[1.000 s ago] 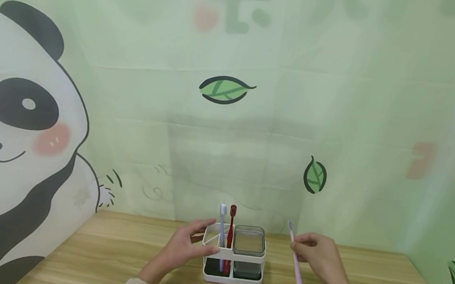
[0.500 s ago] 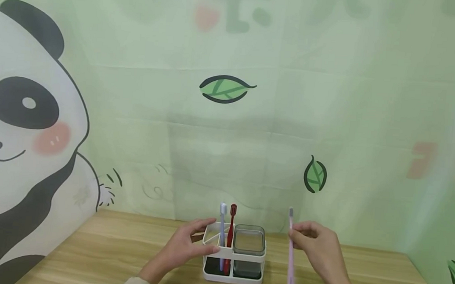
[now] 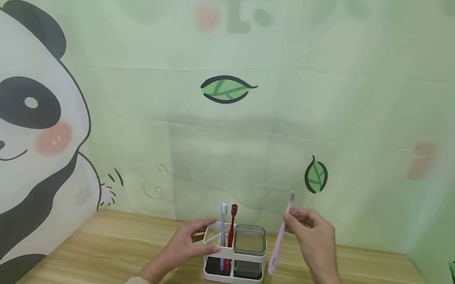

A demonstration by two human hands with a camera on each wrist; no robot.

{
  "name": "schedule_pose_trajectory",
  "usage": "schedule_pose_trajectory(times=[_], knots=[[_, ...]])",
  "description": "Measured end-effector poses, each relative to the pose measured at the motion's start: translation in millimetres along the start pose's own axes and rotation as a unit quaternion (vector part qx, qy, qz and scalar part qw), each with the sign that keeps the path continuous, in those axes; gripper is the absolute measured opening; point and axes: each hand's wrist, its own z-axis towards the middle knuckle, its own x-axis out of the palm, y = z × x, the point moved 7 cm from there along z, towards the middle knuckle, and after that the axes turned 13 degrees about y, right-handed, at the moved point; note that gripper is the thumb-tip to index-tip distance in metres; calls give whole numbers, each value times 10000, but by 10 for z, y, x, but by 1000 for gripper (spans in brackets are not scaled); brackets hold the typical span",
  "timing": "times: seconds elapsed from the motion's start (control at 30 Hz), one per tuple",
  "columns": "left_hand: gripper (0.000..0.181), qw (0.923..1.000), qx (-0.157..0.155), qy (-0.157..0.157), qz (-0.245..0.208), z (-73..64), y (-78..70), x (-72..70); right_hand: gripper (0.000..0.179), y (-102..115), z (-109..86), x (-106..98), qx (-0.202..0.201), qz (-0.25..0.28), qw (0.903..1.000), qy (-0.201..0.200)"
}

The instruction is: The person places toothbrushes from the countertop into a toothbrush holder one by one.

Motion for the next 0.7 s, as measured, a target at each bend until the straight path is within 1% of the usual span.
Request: schedule_pose_trajectory(times=[0.27,0.4,0.53,0.7], knots=[[74,10000,31,-7,-65,-1,-12,-5,44,128,23,140,-265,695,9969,-253],[74,9999,71,2,-82,-3,-9,-1,44,170,38,213,-337,872,9949,-382],[72,9999,92,-1,-97,-2,-7,0,38,200,61,291,-446,1023,9924,-522],[72,9999,117,-9,-103,0,-14,-5,31,228,92,374,-687,1369,9859,-672]])
